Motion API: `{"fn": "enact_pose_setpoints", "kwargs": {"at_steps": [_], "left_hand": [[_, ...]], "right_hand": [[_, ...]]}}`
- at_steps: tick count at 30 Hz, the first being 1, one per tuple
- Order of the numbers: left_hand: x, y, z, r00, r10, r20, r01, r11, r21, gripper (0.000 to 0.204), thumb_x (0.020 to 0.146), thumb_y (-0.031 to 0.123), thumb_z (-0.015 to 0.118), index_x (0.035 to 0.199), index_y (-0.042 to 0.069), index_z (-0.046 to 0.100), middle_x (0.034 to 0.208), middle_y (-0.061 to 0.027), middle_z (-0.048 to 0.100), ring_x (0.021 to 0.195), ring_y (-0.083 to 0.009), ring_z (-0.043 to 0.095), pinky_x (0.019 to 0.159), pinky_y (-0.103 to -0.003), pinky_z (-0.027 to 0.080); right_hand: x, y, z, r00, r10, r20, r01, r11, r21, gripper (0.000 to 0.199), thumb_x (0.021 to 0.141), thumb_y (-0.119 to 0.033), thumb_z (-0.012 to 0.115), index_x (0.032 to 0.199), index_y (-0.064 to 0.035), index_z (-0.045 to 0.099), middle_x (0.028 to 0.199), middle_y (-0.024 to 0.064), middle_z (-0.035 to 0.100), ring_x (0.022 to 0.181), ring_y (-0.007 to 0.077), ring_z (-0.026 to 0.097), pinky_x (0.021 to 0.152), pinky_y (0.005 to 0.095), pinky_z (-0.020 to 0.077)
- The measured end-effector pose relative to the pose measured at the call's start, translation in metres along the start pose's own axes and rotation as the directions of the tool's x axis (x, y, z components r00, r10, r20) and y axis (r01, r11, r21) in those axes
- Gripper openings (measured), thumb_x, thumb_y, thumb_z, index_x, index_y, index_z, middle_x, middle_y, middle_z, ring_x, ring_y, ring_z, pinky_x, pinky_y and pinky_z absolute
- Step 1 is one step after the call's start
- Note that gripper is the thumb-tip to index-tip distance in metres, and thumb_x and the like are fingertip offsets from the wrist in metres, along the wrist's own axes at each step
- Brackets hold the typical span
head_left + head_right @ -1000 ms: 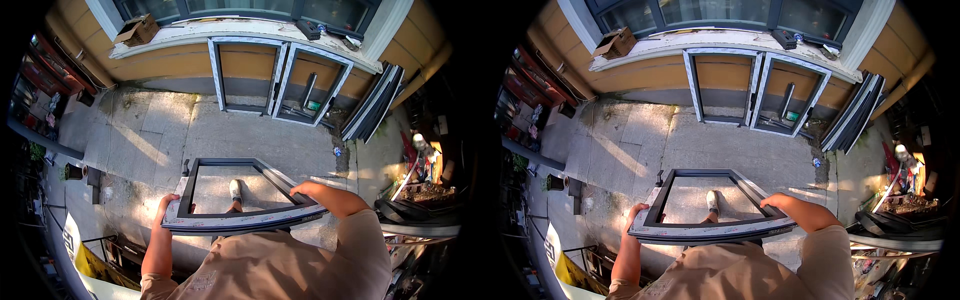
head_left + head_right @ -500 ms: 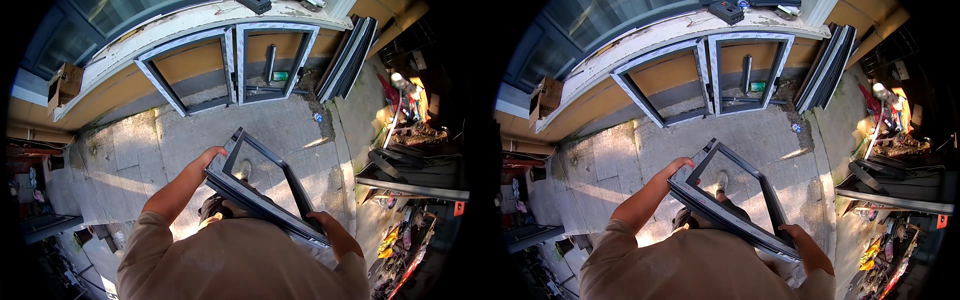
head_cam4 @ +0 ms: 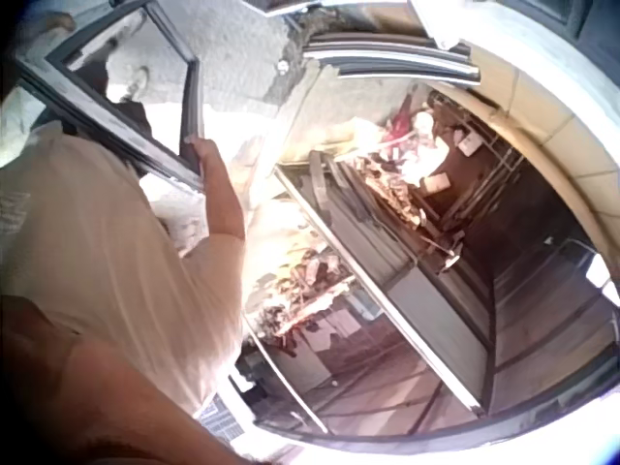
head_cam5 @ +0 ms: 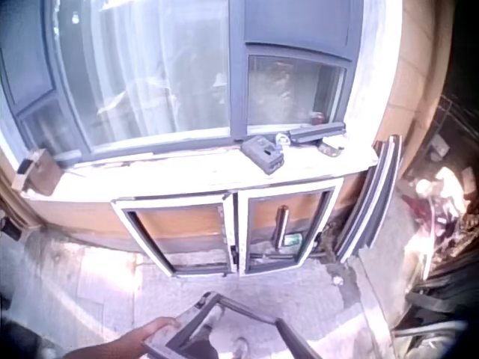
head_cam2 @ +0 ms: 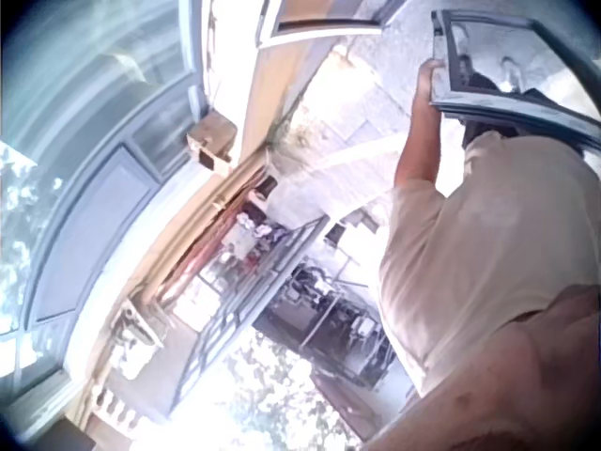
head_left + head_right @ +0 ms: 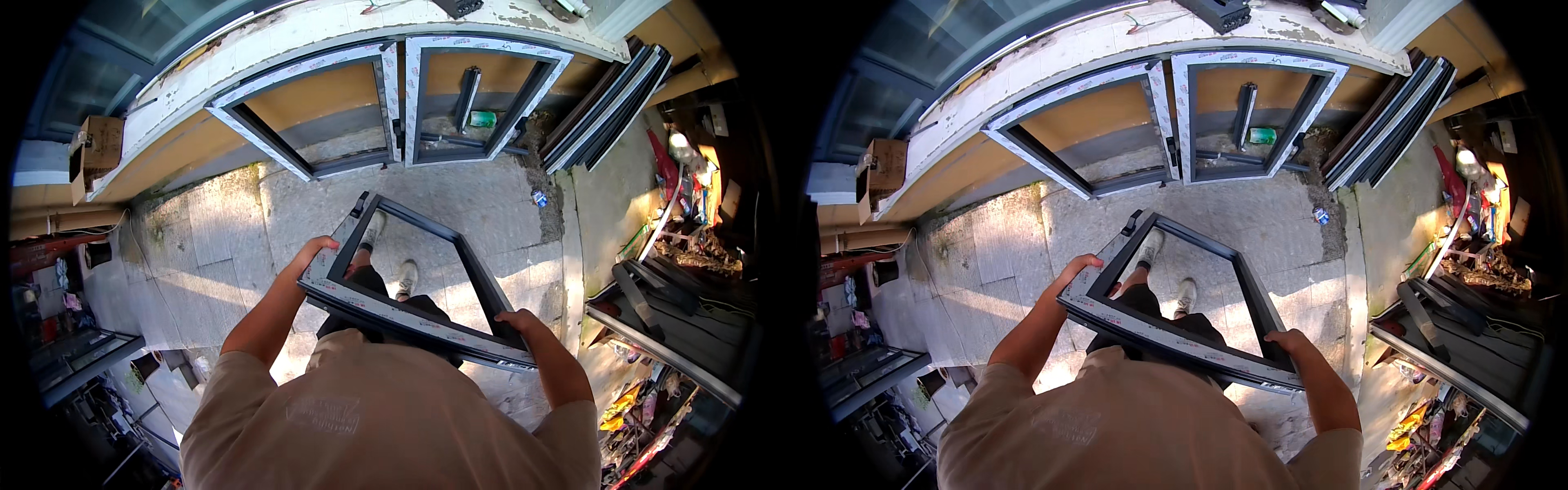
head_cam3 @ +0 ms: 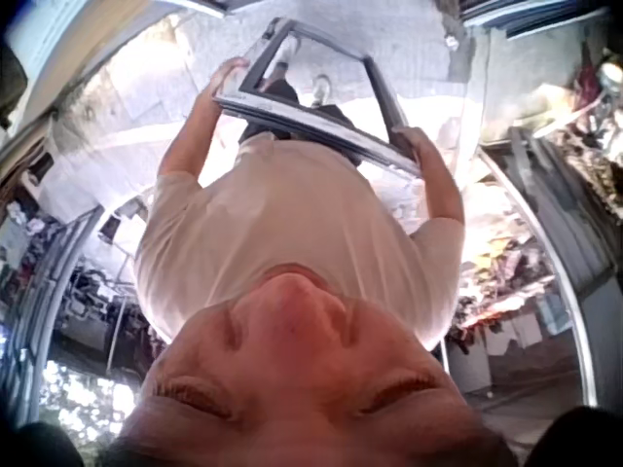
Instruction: The person carries window frames from a work table and leans them against a wall, then rolls up a large sheet of padding and places it in a storage area before returning to move more metal frames.
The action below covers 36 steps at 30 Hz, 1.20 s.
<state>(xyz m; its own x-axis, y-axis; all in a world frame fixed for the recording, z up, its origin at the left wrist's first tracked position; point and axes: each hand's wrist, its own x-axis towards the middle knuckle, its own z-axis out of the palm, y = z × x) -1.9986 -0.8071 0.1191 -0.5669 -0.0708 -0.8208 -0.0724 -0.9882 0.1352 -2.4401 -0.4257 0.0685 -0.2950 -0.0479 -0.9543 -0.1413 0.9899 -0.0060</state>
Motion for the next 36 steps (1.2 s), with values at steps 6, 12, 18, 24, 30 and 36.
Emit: {"fn": "enact_pose_setpoints", "kwargs": {"at_steps": [6, 12, 18, 24, 30, 36], "left_hand": [[0.020, 0.028, -0.084, 1.000, 0.007, -0.001, -0.007, 0.950, -0.311, 0.056, 0.081, 0.029, 0.061, 0.121, -0.010, 0.056, 0.107, -0.0319, 0.064, 0.097, -0.0385, 0.067, 0.091, -0.046, 0.055], [0.037, 0.055, -0.113, 0.999, 0.046, -0.011, -0.046, 0.880, -0.473, 0.062, 0.082, 0.032, 0.060, 0.130, -0.008, 0.053, 0.115, -0.0293, 0.064, 0.104, -0.0366, 0.066, 0.095, -0.043, 0.053], [0.050, 0.093, -0.110, 0.997, 0.072, -0.022, -0.073, 0.851, -0.520, 0.064, 0.083, 0.035, 0.059, 0.131, -0.007, 0.052, 0.116, -0.0289, 0.063, 0.103, -0.0363, 0.066, 0.095, -0.043, 0.053], [0.064, 0.136, -0.104, 0.997, 0.039, -0.069, -0.071, 0.830, -0.553, 0.057, 0.083, 0.032, 0.059, 0.123, -0.008, 0.056, 0.108, -0.0286, 0.064, 0.098, -0.0375, 0.066, 0.088, -0.046, 0.055], [0.078, 0.189, -0.120, 0.995, 0.086, -0.043, -0.096, 0.880, -0.465, 0.060, 0.086, 0.032, 0.055, 0.131, -0.008, 0.052, 0.113, -0.0311, 0.064, 0.099, -0.0416, 0.066, 0.089, -0.050, 0.054], [0.131, 0.227, -0.211, 0.990, 0.140, -0.013, -0.133, 0.902, -0.411, 0.053, 0.089, 0.036, 0.053, 0.113, -0.011, 0.063, 0.104, -0.0269, 0.070, 0.092, -0.0377, 0.070, 0.087, -0.044, 0.057]], "right_hand": [[0.040, -0.157, -0.044, 0.997, -0.079, -0.015, 0.072, 0.962, -0.263, 0.071, 0.061, -0.050, 0.080, 0.100, 0.0092, 0.073, 0.099, 0.0256, 0.072, 0.090, 0.0346, 0.071, 0.082, 0.0387, 0.0538], [0.062, -0.306, -0.080, 0.994, -0.104, 0.017, 0.098, 0.862, -0.498, 0.072, 0.065, -0.049, 0.079, 0.109, 0.0076, 0.071, 0.112, 0.0275, 0.069, 0.101, 0.0364, 0.069, 0.090, 0.0397, 0.0524], [0.093, -0.389, -0.101, 0.985, -0.149, 0.088, 0.172, 0.773, -0.611, 0.071, 0.066, -0.051, 0.077, 0.108, 0.0060, 0.072, 0.109, 0.0255, 0.071, 0.098, 0.0362, 0.070, 0.088, 0.0411, 0.0526], [0.096, -0.445, -0.116, 0.987, -0.031, 0.159, 0.126, 0.767, -0.629, 0.067, 0.070, -0.053, 0.075, 0.110, 0.0013, 0.073, 0.110, 0.0207, 0.072, 0.096, 0.0335, 0.070, 0.087, 0.0419, 0.0513], [0.075, -0.493, -0.162, 0.935, 0.040, 0.352, 0.132, 0.883, -0.451, 0.068, 0.082, -0.059, 0.068, 0.119, -0.0026, 0.069, 0.112, 0.0179, 0.071, 0.098, 0.0290, 0.067, 0.091, 0.0385, 0.0493], [0.008, -0.477, -0.234, 0.918, -0.333, 0.214, 0.194, 0.849, 0.491, 0.057, 0.100, -0.049, 0.054, 0.139, -0.0075, 0.050, 0.110, 0.0123, 0.069, 0.101, 0.0216, 0.067, 0.089, 0.0341, 0.0519]]}}
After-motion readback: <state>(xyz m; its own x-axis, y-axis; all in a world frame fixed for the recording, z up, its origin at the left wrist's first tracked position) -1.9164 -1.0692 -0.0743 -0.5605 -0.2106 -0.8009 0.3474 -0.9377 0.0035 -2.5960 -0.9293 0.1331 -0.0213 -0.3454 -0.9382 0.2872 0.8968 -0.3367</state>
